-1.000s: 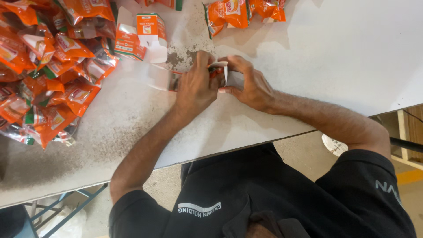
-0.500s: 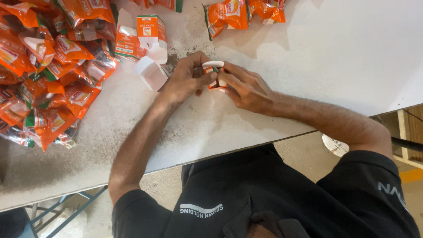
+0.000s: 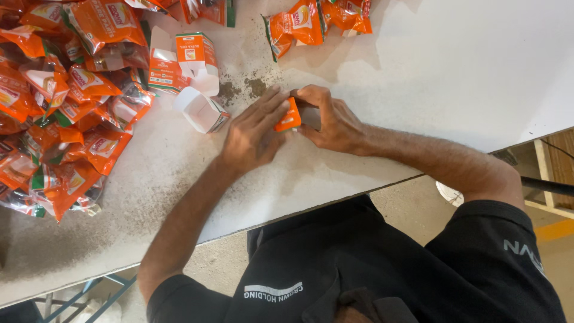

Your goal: The person picks up small orange sachets from a pile on the table and places them one at a time into small orange cardboard boxes, folding the flaps closed. Filled boxes are set aside on the table while empty boxes are opened and loaded with more sachets.

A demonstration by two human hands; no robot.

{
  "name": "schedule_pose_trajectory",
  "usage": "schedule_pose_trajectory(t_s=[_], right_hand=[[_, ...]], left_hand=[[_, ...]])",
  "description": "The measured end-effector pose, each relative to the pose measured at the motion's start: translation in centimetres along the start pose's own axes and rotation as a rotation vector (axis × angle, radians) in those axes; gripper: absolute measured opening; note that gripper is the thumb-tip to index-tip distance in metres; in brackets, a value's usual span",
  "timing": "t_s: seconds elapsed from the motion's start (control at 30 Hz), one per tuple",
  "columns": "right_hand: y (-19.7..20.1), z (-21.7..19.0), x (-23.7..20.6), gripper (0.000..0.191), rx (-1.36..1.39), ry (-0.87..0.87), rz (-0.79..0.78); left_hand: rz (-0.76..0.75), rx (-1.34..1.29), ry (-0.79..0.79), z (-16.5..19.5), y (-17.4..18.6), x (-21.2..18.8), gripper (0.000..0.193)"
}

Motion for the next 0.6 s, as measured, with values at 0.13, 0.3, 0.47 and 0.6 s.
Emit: schedule_pose_trajectory(t_s=[0.13,0.3,0.47,0.6], right_hand=[[0.1,0.0,0.1,0.072,0.026,-0.013,-0.005],[0.2,-0.1,0.5,0.071,0.073,0.013,-0.022],[0.3,-0.1,0.5,0.07,0.018,-0.002,-0.047],[0.6,-0.9,0.7,0.074,-0.003,0.018,-0.05]], left_hand=[[-0.007,0.088,-0.051,-0.3,0.2,0.1,0.04],[0.043,-0.065,0.051,-0.9,-0.6,-0.3,0.027],[-0.005,0.169,-0.065,-0.6,-0.7,-0.5,0.021],[-0.029,0.239,-0.211,0.1,-0.8,-0.7,0.027]])
Point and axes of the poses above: each hand's wrist, its own x-axis towards the middle knuckle, its own y-axis out of the back of the hand, z = x × y, the point moved 4 cm from there along x, towards the middle knuckle, and after that the axes turned 9 degrees about x, right-handed, at the moved point
